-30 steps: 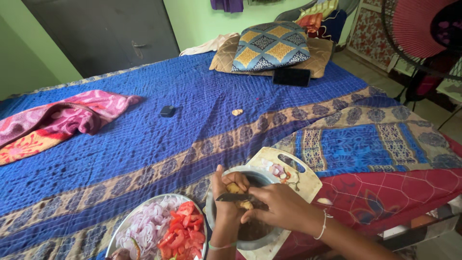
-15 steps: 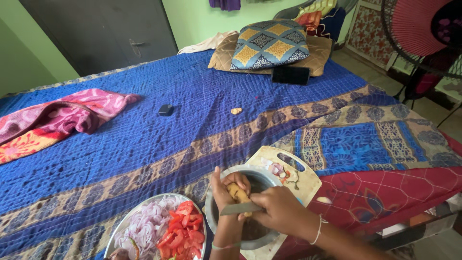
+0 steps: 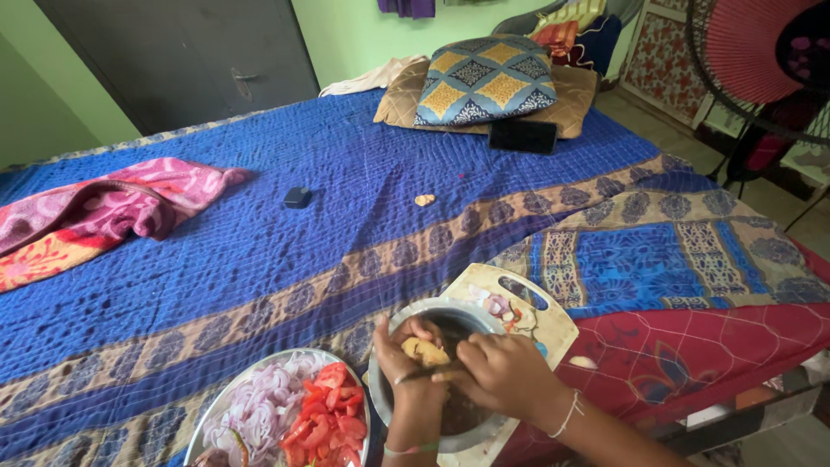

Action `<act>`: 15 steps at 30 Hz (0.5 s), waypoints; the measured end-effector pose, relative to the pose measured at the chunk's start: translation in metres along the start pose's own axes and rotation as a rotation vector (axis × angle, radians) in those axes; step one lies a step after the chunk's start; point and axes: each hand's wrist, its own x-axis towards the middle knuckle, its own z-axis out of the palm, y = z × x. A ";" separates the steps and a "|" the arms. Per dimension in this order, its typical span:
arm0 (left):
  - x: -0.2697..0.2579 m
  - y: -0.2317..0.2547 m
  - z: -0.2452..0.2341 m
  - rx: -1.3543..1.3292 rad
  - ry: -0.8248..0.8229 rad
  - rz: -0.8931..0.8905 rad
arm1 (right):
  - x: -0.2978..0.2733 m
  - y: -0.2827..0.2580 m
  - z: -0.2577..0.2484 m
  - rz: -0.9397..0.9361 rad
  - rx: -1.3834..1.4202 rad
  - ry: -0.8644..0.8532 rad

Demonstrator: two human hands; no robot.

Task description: The person cuts onions and other vegetables on a cutting board, then peels and chops ginger while placing prepared ingredients into a metal bowl and a plate.

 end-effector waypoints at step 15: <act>-0.033 0.052 -0.002 0.215 -0.169 0.245 | 0.018 0.010 -0.043 0.396 0.216 -0.312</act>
